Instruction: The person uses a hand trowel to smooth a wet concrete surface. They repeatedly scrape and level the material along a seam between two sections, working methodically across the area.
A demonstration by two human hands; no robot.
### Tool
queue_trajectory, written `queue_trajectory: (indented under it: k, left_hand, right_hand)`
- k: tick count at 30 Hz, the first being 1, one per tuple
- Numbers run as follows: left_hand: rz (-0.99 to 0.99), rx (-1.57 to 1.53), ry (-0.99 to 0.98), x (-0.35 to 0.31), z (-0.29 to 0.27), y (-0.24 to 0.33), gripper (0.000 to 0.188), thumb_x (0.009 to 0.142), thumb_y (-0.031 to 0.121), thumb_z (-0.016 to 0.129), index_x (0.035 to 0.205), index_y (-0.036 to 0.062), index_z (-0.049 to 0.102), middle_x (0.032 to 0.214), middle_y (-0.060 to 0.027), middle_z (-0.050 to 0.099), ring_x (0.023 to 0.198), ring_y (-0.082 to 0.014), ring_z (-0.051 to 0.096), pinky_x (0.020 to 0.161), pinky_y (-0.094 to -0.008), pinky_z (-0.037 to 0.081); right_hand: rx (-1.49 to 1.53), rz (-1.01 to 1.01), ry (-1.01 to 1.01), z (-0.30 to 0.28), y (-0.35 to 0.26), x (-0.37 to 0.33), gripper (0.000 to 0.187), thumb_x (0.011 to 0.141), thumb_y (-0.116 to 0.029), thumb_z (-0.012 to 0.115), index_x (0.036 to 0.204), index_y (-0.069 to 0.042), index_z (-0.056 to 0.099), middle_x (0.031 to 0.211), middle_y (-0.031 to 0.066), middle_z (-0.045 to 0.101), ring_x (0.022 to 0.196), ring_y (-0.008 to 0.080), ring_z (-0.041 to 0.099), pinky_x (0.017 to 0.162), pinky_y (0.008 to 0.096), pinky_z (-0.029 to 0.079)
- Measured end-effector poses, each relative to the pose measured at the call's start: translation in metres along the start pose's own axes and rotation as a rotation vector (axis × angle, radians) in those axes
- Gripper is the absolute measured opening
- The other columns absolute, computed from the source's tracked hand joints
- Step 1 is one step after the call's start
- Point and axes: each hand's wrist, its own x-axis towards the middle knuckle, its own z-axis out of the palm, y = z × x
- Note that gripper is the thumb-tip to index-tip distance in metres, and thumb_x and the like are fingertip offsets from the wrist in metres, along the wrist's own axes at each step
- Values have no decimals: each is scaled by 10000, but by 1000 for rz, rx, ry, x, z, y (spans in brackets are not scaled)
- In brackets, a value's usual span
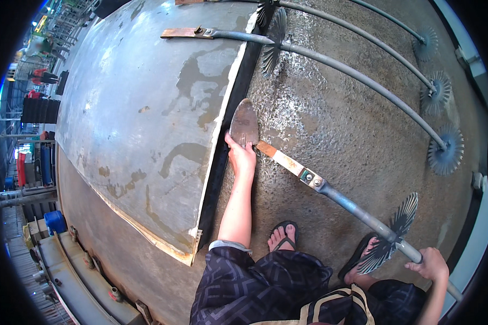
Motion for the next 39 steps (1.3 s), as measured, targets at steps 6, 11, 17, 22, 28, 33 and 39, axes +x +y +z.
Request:
queue_trajectory:
  k: [6, 11, 17, 22, 28, 33, 39]
  left_hand:
    - [-52, -45, -41, 0, -4, 5, 765, 782, 120, 659, 1355, 66, 157, 944, -328, 596, 906, -473, 582, 812, -486, 454]
    - [56, -37, 11, -4, 0, 0, 758, 796, 135, 645, 1355, 78, 137, 905, -303, 610, 855, -456, 596, 769, -497, 460]
    - [24, -38, 0, -5, -1, 5, 765, 791, 115, 647, 1355, 78, 132, 923, -307, 605, 867, -457, 594, 773, -497, 458]
    - [-27, -52, -1, 0, -1, 0, 760, 788, 104, 645, 1353, 86, 137, 928, -305, 606, 875, -454, 593, 777, -491, 462]
    - [-50, -102, -27, -2, -3, 3, 743, 781, 110, 658, 1336, 46, 169, 976, -339, 583, 945, -476, 566, 828, -488, 446]
    - [28, -76, -34, -7, -7, 6, 731, 792, 101, 641, 1338, 23, 160, 925, -313, 604, 881, -454, 594, 780, -485, 463]
    - [56, -77, -28, -7, -5, 2, 746, 789, 110, 647, 1344, 46, 153, 907, -307, 609, 869, -452, 597, 780, -488, 464]
  right_hand:
    - [2, -4, 1, 0, 0, -1, 404, 586, -328, 805, 716, 20, 647, 673, 227, 601, 704, 375, 617, 673, 416, 477]
    - [-1, 5, -5, -3, -2, -1, 408, 581, -328, 810, 709, 22, 643, 661, 225, 597, 693, 376, 617, 661, 413, 476]
    - [16, -14, 11, -1, 0, -2, 397, 586, -318, 809, 708, 21, 642, 666, 223, 597, 697, 372, 618, 660, 414, 475]
    - [7, -21, 19, -2, -1, -2, 393, 587, -317, 809, 702, 19, 641, 675, 224, 600, 700, 370, 619, 663, 416, 477]
    - [-31, -14, 27, -1, 0, -4, 410, 581, -328, 811, 686, 26, 631, 667, 227, 598, 698, 372, 620, 667, 421, 476]
    - [-15, -20, 36, 0, 0, -5, 408, 579, -321, 812, 692, 29, 634, 663, 227, 597, 695, 371, 621, 671, 417, 478]
    - [2, -13, 39, 1, -4, -8, 396, 583, -311, 809, 699, 27, 639, 665, 225, 602, 701, 370, 623, 678, 414, 481]
